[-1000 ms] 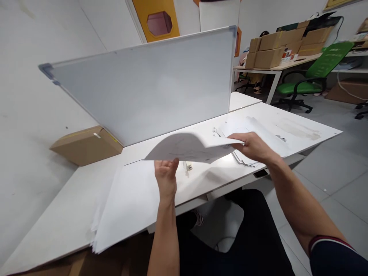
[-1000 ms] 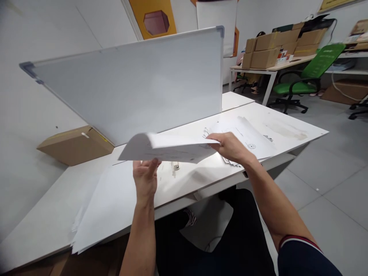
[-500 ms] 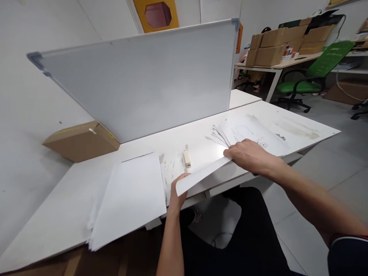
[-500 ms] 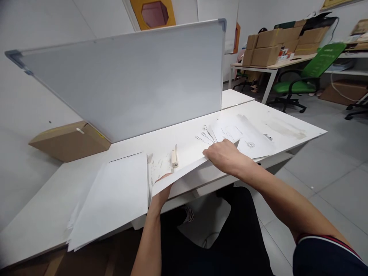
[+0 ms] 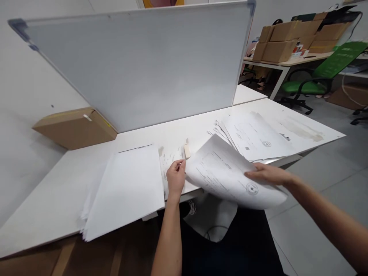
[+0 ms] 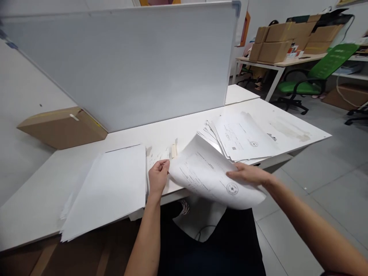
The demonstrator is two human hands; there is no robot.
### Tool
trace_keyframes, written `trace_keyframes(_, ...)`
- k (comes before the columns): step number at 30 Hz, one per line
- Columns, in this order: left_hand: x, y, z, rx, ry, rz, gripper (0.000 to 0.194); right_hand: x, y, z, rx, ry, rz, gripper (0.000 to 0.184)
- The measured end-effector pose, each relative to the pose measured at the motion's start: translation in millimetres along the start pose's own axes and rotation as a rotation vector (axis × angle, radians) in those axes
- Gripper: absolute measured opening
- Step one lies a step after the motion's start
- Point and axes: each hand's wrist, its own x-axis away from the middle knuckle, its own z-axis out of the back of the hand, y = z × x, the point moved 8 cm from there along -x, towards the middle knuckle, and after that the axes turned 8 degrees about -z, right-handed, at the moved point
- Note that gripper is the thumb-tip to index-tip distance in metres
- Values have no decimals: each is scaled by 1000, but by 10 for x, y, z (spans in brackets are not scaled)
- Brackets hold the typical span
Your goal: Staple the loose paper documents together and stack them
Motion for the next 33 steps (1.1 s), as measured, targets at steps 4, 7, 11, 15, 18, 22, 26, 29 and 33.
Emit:
trace_keyframes(4, -45, -201, 8, -152, 36, -21, 26, -114, 463, -422, -421, -113, -110, 43)
trace_keyframes(7, -75, -250, 5, -210, 45, -67, 26, -94, 545, -573, -548, -148, -174, 41)
trace_keyframes(11, -87, -223, -33, -261, 33, -142, 28, -84, 519, -590, -618, -148, -192, 40)
trace_keyframes(15, -79, -200, -56, -280, 9, -175, 29, -118, 572, -576, -673, -127, -210, 38)
trace_keyframes(18, -76, -165, -65, -280, -9, -191, 30, -140, 613, -587, -681, -116, -230, 34)
trace_keyframes(22, -79, -83, -123, -325, -77, -234, 38, -169, 594, -602, -690, -106, -223, 32)
trace_keyframes(26, -71, -34, -219, -382, -173, -288, 42, -211, 601, -602, -699, -91, -214, 34)
trace_keyframes(29, -60, -41, -251, -432, -202, -301, 45, -239, 636, -618, -698, -108, -206, 36)
trace_keyframes(33, -51, -71, -260, -466, -209, -302, 50, -272, 676, -631, -700, -101, -199, 38)
